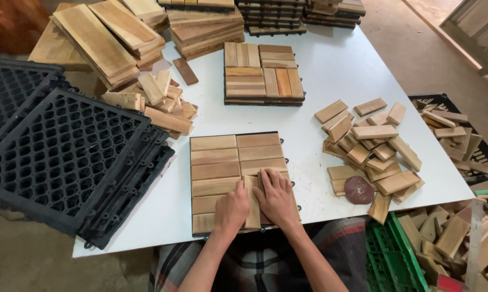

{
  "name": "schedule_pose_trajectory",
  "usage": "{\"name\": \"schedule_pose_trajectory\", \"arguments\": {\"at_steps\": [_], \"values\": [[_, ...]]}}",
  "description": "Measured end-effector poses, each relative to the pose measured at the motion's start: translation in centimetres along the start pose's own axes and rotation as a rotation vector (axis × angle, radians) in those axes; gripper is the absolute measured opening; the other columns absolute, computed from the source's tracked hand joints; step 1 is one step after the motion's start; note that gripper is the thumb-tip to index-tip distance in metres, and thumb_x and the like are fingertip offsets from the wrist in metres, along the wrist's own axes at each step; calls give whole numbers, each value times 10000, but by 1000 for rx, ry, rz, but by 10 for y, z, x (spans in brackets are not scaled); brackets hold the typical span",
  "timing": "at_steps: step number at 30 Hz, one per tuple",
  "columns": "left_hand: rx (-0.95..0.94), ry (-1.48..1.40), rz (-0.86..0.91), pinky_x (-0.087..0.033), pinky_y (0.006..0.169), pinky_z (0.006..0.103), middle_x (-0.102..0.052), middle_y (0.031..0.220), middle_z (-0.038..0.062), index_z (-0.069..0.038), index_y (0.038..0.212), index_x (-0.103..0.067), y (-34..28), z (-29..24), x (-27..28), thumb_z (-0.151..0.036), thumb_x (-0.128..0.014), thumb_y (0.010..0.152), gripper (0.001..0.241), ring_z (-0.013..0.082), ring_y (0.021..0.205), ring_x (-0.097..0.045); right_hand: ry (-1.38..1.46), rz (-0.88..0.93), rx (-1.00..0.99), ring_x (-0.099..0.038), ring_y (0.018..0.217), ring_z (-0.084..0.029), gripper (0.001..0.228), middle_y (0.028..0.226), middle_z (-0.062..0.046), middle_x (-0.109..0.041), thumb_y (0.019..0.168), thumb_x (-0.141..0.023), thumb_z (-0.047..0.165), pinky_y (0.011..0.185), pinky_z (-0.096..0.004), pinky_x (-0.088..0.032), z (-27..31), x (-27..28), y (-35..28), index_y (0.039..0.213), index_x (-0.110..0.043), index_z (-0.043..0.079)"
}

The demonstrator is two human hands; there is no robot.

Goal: Assembling modular wood tiles by placing individual wooden slats into a plastic grid base on a workbench.

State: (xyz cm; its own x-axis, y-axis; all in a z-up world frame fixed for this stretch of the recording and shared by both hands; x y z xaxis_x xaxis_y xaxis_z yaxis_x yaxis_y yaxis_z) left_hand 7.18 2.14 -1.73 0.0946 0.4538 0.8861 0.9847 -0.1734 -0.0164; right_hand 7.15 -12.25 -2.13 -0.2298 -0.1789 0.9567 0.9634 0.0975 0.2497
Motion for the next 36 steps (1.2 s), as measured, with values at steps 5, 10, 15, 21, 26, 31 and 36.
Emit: {"name": "schedule_pose_trajectory", "arguments": {"at_steps": [5,10,15,21,26,31,36], "values": [[-7,49,-85,-598,577,463,-703,607,116,-141,1272,-575,-11,-2,4,-336,-345,1071,363,321,595,-756,45,-57,79,-470,1354,-236,504,1399,-21,-516,1022,-531,453,1136,-403,-351,-12,-14,5,1449,-563,187],[-2,46,-136,-599,568,449,-696,588,105,-168,1282,-612,-16,0,1,-310,-357,1072,359,315,589,-753,14,-32,75,-495,1337,-221,466,1356,-21,-551,999,-530,411,1151,-412,-343,-4,-1,3,1402,-612,193],[-3,44,-136,-593,562,458,-684,567,99,-129,1287,-604,-16,-3,2,-241,-374,1054,345,304,556,-740,-6,-128,66,-548,1277,-223,404,1282,-49,-572,1086,-428,379,1143,-412,-355,9,18,1,1361,-627,159],[-16,51,-176,-594,561,471,-680,564,101,-124,1278,-605,-21,-6,4,-221,-386,1043,336,307,556,-740,-17,-180,73,-586,1225,-218,366,1210,-29,-586,1060,-483,418,1093,-416,-418,-1,8,0,1290,-660,195],[-4,28,-189,-593,567,486,-693,595,121,-115,1272,-600,-17,-1,-3,-192,-373,1020,347,326,592,-750,90,-98,-13,-586,1214,-262,298,1200,-53,-574,1042,-535,366,1011,-439,-521,-5,15,6,1261,-661,207],[-11,21,-197,-596,590,517,-707,625,142,-99,1270,-590,-21,-6,1,-163,-381,1003,345,353,628,-758,254,-77,-101,-608,1163,-317,315,1200,-99,-596,972,-667,319,864,-488,-616,-1,44,2,1241,-704,158],[-17,8,-197,-599,604,515,-710,634,155,-101,1244,-582,-20,-4,1,-166,-362,1009,329,363,629,-757,149,28,-97,-637,1116,-364,326,1212,-101,-553,934,-654,288,814,-551,-632,7,39,-1,1243,-654,185]]}}
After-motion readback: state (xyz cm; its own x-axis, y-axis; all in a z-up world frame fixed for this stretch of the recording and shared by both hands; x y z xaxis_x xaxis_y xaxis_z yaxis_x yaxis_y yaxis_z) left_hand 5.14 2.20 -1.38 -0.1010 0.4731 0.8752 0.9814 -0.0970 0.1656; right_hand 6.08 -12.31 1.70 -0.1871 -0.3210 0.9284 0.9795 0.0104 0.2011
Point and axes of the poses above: each hand's wrist, its own y-axis towards the middle knuckle, its own x-axis out of the back of the hand, z = x × y, the point moved 6 cm from there along y, towards the middle knuckle
